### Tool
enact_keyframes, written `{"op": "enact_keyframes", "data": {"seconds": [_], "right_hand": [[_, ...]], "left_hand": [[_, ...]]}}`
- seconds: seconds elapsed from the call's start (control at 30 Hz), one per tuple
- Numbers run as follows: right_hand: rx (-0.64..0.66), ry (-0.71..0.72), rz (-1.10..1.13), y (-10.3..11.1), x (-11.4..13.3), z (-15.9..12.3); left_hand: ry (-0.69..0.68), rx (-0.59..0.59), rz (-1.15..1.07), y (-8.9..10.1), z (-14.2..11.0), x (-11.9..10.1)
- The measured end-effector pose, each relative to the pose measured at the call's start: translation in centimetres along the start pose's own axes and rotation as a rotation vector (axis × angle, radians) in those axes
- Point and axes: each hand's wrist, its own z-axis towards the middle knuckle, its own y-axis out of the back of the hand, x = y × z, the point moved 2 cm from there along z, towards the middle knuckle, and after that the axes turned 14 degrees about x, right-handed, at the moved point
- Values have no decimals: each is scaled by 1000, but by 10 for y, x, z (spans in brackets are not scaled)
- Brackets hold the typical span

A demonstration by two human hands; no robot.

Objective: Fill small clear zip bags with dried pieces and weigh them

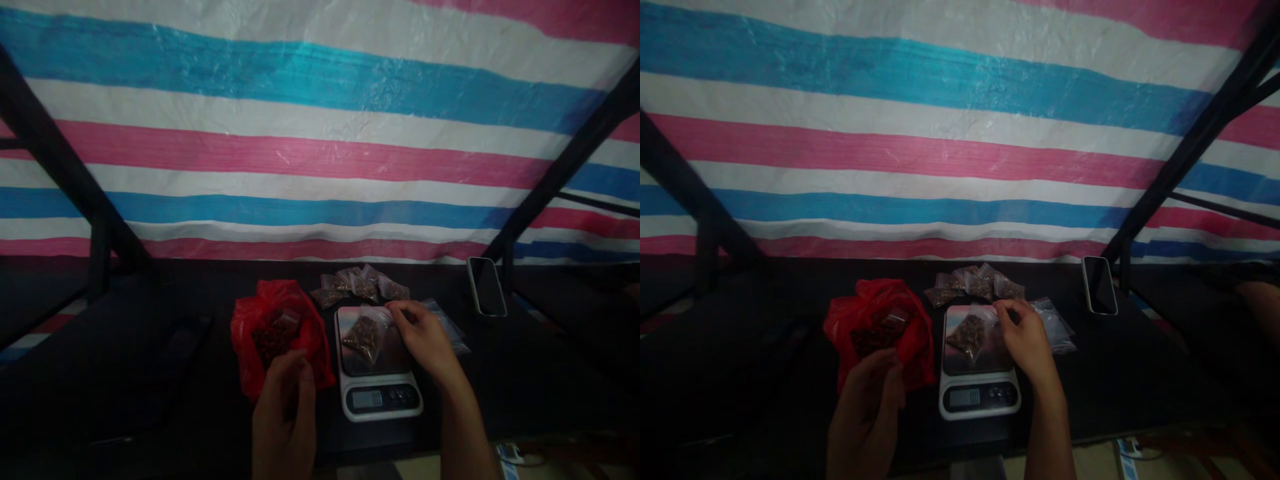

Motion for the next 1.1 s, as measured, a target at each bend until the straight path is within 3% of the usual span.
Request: {"op": "enact_keyframes", "data": {"seconds": [0.17,0.43,0.63,0.8,0.9,1.0,1.1], "right_hand": [[18,41,-13,-2,-2,0],[57,-7,-34,-6,-14,0],[95,-40,-44,-10,-11,-1],[136,-29,205,-4,12,-5],[238,23,381,-5,35,-10],[413,84,484,-20,61,-17],[562,92,581,-45,81,-20]], "left_hand": [[22,-12,17,1,0,3],[9,-32,19,1,1,6],[27,-126,-15,-3,0,-1],[-22,-74,10,1,3,-4],[-93,-80,57,4,6,-5],[-99,-41,26,1,7,-7],[22,84,-160,-5,9,-10]]}}
